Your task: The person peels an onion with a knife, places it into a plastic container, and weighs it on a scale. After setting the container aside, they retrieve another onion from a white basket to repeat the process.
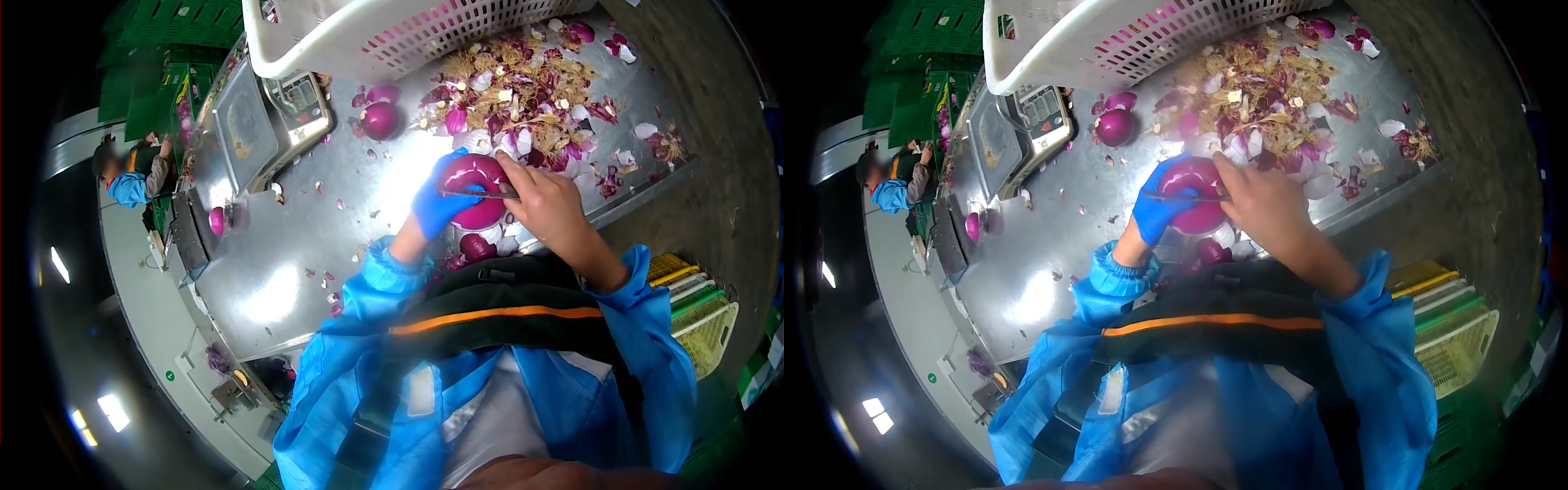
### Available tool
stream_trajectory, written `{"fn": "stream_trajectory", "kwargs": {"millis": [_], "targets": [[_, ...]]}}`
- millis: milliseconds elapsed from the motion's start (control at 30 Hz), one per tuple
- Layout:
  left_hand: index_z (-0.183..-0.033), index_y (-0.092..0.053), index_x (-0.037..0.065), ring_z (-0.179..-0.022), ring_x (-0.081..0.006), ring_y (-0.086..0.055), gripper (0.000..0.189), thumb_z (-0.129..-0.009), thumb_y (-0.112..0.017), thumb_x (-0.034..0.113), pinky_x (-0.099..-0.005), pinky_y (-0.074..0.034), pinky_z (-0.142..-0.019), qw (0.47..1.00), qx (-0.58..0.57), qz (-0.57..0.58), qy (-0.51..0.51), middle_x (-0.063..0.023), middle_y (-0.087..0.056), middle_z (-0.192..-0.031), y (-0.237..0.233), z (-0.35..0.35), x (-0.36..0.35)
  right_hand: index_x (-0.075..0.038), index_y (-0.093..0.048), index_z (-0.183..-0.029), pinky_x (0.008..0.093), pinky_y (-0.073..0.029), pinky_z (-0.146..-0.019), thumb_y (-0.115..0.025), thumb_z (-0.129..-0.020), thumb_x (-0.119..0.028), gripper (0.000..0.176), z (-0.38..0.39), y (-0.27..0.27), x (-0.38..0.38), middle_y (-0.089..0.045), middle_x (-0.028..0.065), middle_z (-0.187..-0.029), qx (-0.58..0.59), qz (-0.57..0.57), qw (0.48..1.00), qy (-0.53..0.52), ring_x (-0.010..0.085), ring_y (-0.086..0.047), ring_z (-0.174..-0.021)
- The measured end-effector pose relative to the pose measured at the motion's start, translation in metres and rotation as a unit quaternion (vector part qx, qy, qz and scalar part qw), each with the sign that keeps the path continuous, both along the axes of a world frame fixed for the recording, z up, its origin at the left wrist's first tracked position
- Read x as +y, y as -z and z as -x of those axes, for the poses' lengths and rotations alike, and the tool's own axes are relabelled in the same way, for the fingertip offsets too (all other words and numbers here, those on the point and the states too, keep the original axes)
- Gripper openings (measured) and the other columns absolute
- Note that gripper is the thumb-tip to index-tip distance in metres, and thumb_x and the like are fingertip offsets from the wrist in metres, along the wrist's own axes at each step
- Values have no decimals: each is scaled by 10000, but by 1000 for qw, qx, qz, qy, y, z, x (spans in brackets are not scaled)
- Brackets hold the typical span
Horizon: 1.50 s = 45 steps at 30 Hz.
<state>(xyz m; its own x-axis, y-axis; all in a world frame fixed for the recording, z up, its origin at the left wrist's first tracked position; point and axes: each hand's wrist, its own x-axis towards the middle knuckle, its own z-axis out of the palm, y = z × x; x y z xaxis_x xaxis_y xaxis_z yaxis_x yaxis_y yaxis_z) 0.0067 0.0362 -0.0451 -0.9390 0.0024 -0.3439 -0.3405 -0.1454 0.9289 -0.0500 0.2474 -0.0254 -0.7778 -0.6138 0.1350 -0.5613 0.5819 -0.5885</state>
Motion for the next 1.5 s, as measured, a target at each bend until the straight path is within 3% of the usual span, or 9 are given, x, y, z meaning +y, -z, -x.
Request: {"fn": "stream_trajectory", "kwargs": {"millis": [367, 467, 667, 1000, 1133, 1267, 1367, 1400, 1500], "targets": [[-1394, -459, 32, -1223, -221, -518, 722, -820, -758, 352, -376, -403, -1056, 997, 37, 23, 62, -118, -550, -1325, -16, -5, 12, -52, -616, -1019, 492, -499, -700, -581, -881, -180, 191, 15, 50, 17, -657, 208, -813, -255, -35, 960, 107, 407, -647, -791], [-1416, -437, 44, -1230, -227, -512, 773, -813, -749, 415, -380, -398, -1061, 998, 16, -29, 46, -116, -541, -1328, -18, -7, 11, -61, -630, -1093, 438, -507, -732, -614, -894, -255, 279, 10, 55, 14, -666, 194, -877, -291, 126, 939, 131, 380, -657, -834], [-1394, -451, 56, -1201, -213, -534, 739, -814, -749, 404, -369, -431, -1032, 998, -36, -27, 41, -96, -567, -1291, -13, -1, -3, -101, -640, -1163, 401, -512, -748, -714, -831, -391, 447, 13, 8, 16, -636, 110, -1012, -175, 71, 977, 101, 322, -653, -883], [-1398, -457, 37, -1224, -219, -526, 790, -748, -823, 295, -386, -407, -1062, 990, -35, -19, 132, -108, -554, -1330, -28, -2, -1, -161, -657, -1046, 369, -507, -609, -688, -810, -241, 251, 3, -3, 5, -593, 73, -814, 100, -37, 994, -18, 275, -643, -711], [-1409, -450, 30, -1270, -250, -499, 857, -709, -843, 331, -399, -385, -1085, 977, 4, -44, 209, -122, -531, -1369, -40, -7, 15, -130, -617, -1133, 432, -513, -684, -645, -878, -289, 303, 25, 30, 6, -682, 139, -852, -197, 7, 980, 16, 331, -674, -784], [-1417, -439, 32, -1287, -255, -487, 836, -730, -827, 305, -400, -384, -1086, 982, -30, -98, 157, -132, -520, -1380, -26, 0, 6, -121, -519, -1332, 429, -516, -749, -607, -932, -367, 478, 23, 29, 18, -695, 141, -897, -254, 29, 958, 132, 357, -683, -859], [-1436, -408, 35, -1288, -255, -485, 842, -747, -815, 299, -398, -388, -1087, 987, -30, -49, 151, -138, -516, -1376, -36, 11, -2, -83, -507, -1345, 351, -508, -668, -565, -970, -394, 491, 15, 47, 21, -675, 84, -853, -379, 194, 904, 35, 235, -670, -766], [-1462, -356, 37, -1289, -266, -484, 865, -777, -792, 336, -408, -396, -1086, 991, -40, -48, 117, -141, -504, -1380, -39, 13, 0, -49, -504, -1341, 245, -459, -581, -526, -998, -403, 493, 16, 35, 24, -620, 28, -840, -582, 203, 787, 21, 105, -583, -648], [-1472, -322, 39, -1286, -274, -487, 887, -796, -769, 399, -420, -400, -1086, 985, -20, -165, -48, -137, -499, -1376, -20, 9, 5, -45, -508, -1336, 186, -396, -511, -520, -1006, -387, 476, 3, 35, 12, -568, 1, -800, -528, 394, 746, 100, 46, -487, -549]]}}
